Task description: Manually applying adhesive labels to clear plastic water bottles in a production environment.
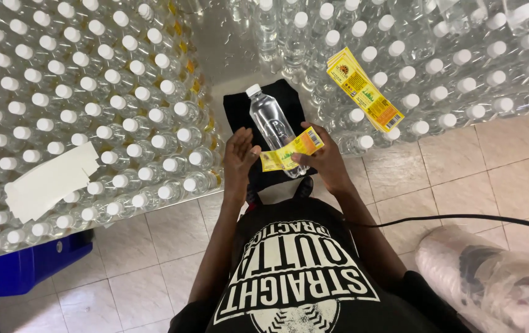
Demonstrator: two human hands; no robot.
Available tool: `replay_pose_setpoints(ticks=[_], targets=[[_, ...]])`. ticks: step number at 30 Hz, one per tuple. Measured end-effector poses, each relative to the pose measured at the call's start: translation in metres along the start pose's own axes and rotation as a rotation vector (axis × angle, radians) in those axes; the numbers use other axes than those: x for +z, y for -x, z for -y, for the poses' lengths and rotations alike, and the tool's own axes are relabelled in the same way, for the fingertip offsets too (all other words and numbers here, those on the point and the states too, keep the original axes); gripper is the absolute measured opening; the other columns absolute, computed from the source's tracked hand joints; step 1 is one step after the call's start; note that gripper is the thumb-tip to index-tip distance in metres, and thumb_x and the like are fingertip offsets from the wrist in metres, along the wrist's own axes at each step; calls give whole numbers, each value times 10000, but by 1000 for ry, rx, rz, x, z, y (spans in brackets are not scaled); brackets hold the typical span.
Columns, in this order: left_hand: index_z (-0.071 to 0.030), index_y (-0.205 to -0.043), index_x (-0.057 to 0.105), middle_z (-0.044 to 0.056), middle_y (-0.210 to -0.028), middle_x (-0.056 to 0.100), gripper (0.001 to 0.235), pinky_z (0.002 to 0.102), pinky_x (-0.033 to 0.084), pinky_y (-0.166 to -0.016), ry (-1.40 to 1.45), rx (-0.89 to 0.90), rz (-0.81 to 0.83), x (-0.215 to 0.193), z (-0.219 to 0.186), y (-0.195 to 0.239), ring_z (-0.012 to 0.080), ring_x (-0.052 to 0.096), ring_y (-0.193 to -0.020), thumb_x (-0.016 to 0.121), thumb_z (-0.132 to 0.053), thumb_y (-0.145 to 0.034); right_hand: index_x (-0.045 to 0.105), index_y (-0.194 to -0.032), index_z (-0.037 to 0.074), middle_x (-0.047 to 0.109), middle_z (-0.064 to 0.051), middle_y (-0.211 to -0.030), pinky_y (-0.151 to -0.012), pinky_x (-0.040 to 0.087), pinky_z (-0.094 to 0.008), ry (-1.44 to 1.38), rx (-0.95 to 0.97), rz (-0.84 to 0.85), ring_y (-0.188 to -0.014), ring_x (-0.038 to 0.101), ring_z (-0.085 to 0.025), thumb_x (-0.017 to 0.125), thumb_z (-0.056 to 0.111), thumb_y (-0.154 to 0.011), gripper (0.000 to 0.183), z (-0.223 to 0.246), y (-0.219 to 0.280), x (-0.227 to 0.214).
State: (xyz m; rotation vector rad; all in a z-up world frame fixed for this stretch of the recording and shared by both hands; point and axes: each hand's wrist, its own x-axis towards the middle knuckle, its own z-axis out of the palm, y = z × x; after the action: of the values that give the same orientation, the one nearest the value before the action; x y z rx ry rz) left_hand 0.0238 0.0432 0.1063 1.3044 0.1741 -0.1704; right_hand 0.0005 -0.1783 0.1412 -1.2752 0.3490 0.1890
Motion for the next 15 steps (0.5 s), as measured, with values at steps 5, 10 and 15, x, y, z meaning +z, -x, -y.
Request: replay_pose_setpoints(ticks=[5, 10, 15], targets=[[-65, -1653, 344, 193, -1374, 654, 979, 473, 529, -1168, 150, 33, 54, 50, -53, -13, 291, 660, -1316, 928, -324, -911, 527, -1623, 160, 603, -126, -1420, -1085, 552, -410, 120, -120, 92, -1214, 682, -234, 1047, 74, -667, 1092, 25, 11, -1], [-155, -1395, 612, 69, -1168, 746, 551, 429, 587, -973, 205, 57, -238, 79, -59, -18, 188, 738, -1096, 905, -246, -937, 381, -1686, 94, 516, -210, -1639, -1308, 338, -569, 414, -397, -128, -1543, 475, -395, 979, 346, -823, 1079, 15, 20, 8], [-203, -1404, 606, 88, -1275, 752, 616, 481, 560, -1021, 207, 28, -404, 97, -63, -7, 207, 732, -1160, 949, -257, -896, 539, -1608, 16, 611, -190, -1565, -1297, 335, -560, 1029, -946, -173, -1465, 570, -373, 688, 313, -1094, 611, -18, 33, 20]])
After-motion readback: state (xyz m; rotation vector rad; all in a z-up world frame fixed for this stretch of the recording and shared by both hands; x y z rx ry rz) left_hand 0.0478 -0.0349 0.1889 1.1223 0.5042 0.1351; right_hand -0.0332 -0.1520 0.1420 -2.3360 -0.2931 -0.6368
